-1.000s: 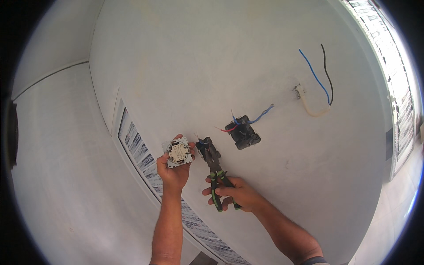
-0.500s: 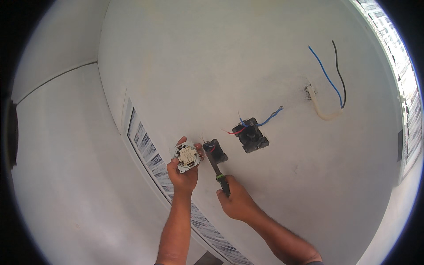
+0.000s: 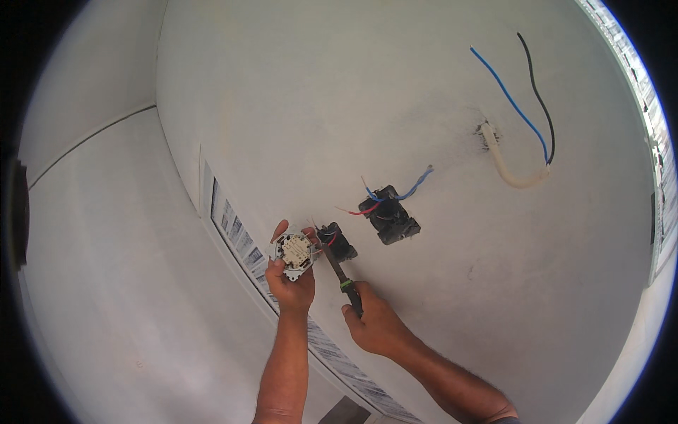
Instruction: The person strips and connects wires to two wall-mounted electrical boxes using pliers and a screwdriver. They then attach a switch plate to one of the boxes and secure it with screws.
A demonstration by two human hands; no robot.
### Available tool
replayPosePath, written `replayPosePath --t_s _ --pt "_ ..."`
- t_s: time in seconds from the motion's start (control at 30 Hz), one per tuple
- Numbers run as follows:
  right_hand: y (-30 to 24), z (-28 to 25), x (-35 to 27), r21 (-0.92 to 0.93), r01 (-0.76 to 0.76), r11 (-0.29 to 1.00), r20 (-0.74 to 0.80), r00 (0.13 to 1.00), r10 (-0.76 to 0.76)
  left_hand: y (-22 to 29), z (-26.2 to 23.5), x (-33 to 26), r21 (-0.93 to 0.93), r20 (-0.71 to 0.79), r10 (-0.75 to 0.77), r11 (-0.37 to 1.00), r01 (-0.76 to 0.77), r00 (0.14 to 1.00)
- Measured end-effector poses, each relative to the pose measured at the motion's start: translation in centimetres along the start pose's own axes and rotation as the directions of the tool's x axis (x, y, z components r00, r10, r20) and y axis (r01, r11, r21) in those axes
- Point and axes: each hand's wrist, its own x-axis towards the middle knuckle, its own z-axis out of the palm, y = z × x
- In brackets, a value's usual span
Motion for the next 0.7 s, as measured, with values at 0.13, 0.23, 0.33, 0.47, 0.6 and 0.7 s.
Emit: replayPosePath --t_s 0.13,0.23,0.33,0.47,0.6,0.7 --pt "0.3 -0.2 0.1 0.022 -0.031 0.999 0.034 0.999 0.03 0.0 0.0 -0.1 0.031 -0.011 -0.002 1.0 0.002 1.0" --pt "0.0 -0.8 0.4 0.155 -0.167 0.974 0.119 0.982 0.149 -0.3 -0.4 -0.2 0.014 -0.044 -0.013 1.0 0.014 0.999" --pt "0.7 -1.9 0.2 0.172 -0.159 0.972 0.199 0.972 0.124 0.1 -0.2 -0.1 0.033 -0.056 -0.001 0.999 0.003 0.998" --pt "-1.4 -3.9 -0.1 0.184 -0.364 0.913 0.378 0.884 0.276 0.3 -2.3 -1.5 -0.008 -0.044 -0.041 0.999 0.04 0.998" --pt "-6.2 -7.4 -1.6 0.087 -0.451 0.888 0.44 0.818 0.372 0.2 -2.4 -4.0 -0.127 0.05 -0.167 0.977 0.172 0.985" --pt "-9.3 -9.2 -2.0 0.14 -0.541 0.829 0.486 0.767 0.419 -0.6 -0.8 -5.4 -0.38 0.287 -0.251 0.856 0.35 0.925"
